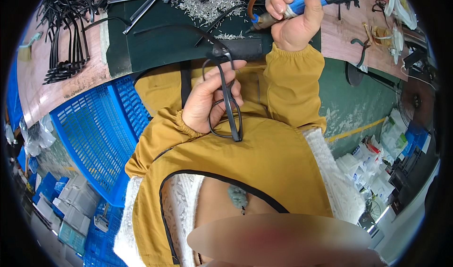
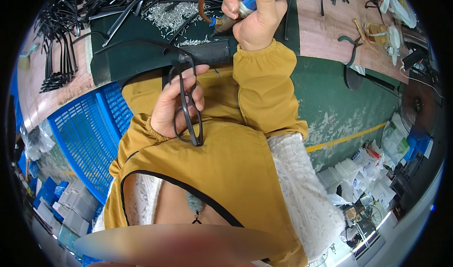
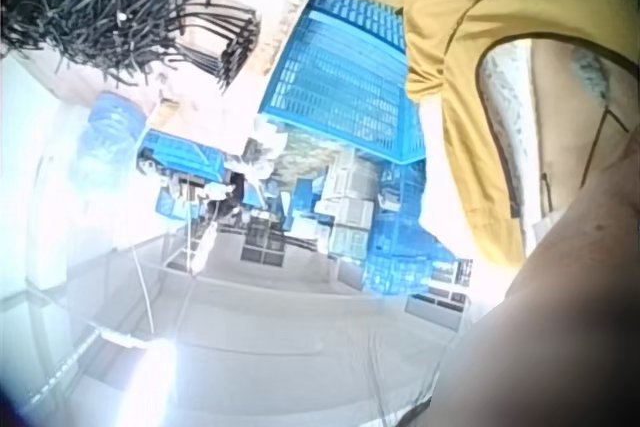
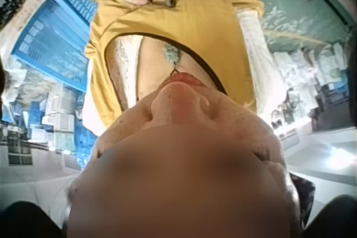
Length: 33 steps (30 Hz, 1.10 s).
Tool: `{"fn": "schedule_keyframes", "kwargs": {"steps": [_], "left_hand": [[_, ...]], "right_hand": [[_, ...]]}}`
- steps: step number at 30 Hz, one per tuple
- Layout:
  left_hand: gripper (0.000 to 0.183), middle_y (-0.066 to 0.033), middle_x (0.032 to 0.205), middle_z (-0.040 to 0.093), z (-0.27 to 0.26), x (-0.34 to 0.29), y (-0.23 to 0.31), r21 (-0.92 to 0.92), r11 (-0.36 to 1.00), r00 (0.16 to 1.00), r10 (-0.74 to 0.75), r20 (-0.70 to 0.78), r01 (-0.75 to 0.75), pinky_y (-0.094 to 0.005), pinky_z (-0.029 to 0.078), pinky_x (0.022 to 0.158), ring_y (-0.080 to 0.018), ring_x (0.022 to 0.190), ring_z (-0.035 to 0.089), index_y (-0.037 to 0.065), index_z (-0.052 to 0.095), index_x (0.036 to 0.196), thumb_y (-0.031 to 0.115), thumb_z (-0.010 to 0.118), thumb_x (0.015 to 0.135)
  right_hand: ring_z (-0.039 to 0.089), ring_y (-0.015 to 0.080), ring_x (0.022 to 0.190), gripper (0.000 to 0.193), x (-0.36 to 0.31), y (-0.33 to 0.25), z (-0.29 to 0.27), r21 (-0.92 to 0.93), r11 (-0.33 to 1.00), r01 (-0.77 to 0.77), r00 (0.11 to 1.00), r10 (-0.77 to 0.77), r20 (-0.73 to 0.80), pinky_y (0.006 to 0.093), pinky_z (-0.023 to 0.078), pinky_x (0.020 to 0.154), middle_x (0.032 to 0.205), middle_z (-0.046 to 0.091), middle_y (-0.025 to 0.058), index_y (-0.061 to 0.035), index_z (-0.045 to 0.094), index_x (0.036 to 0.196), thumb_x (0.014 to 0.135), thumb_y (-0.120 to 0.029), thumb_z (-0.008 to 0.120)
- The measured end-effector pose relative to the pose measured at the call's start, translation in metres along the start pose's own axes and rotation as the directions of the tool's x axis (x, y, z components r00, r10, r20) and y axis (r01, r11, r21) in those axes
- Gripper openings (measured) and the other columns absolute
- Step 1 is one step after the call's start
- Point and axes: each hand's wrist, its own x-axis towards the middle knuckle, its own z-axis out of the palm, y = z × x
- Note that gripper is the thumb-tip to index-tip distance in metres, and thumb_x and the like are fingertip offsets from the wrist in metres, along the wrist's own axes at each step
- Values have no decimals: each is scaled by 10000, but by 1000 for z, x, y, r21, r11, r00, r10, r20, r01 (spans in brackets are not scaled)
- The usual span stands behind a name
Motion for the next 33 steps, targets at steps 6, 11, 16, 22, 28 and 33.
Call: {"fn": "schedule_keyframes", "kwargs": {"steps": [6, 11, 16, 22, 28, 33], "left_hand": [[377, 5, 754, 629, 11, 10, -10, -8, 991, 985, -134, -107, 134, -218, 378, 443, -117, 600, 592, 172, 584, 1338, 318, 675, 1003], [281, 10, 736, 603, 10, 21, -16, -39, 993, 990, -115, -85, 112, -202, 319, 435, -112, 596, 577, 208, 613, 1265, 316, 665, 1010], [283, 1, 733, 594, 9, 22, -18, -65, 993, 992, -103, -77, 98, -220, 376, 474, -121, 598, 568, 197, 612, 1272, 304, 659, 1014], [292, -16, 727, 590, 9, 24, -18, -52, 995, 994, -84, -70, 80, -247, 418, 514, -137, 588, 550, 159, 599, 1289, 273, 632, 1023], [307, -29, 718, 587, 8, 24, -16, -36, 996, 996, -86, -29, 84, -258, 416, 516, -157, 585, 547, 146, 583, 1308, 267, 616, 1028], [311, -28, 712, 584, 12, 23, -16, -57, 995, 994, -88, -68, 84, -261, 411, 507, -159, 582, 547, 149, 582, 1311, 270, 617, 1027]], "right_hand": [[521, 132, 692, 425, -30, -29, 20, 181, 979, -96, 995, 89, 46, 256, 429, 594, 864, 556, 14, -110, 579, 1224, 1034, -487, 535], [552, 164, 562, 386, -69, -29, 42, -3, 1000, -12, 1000, 12, 10, 274, 419, 484, 780, 579, 80, -64, 543, 1230, 994, -331, 691], [574, 174, 595, 383, -77, -23, 41, 51, 998, 26, 1000, -26, 15, 275, 440, 518, 786, 581, 91, -81, 539, 1250, 987, -302, 708], [583, 204, 682, 653, -61, -33, 36, 15, 997, -80, 975, 75, 207, 315, 463, 592, 847, 584, 97, -71, 528, 1303, 959, -620, 606], [522, 143, 708, 920, -50, -38, 30, 210, 958, -198, 920, 107, 378, 265, 413, 654, 825, 552, 24, -28, 557, 1115, 830, -900, 493], [521, 143, 712, 905, -52, -35, 31, 232, 964, -130, 973, 79, 218, 270, 396, 613, 821, 548, 21, -30, 577, 1103, 799, -876, 472]]}}
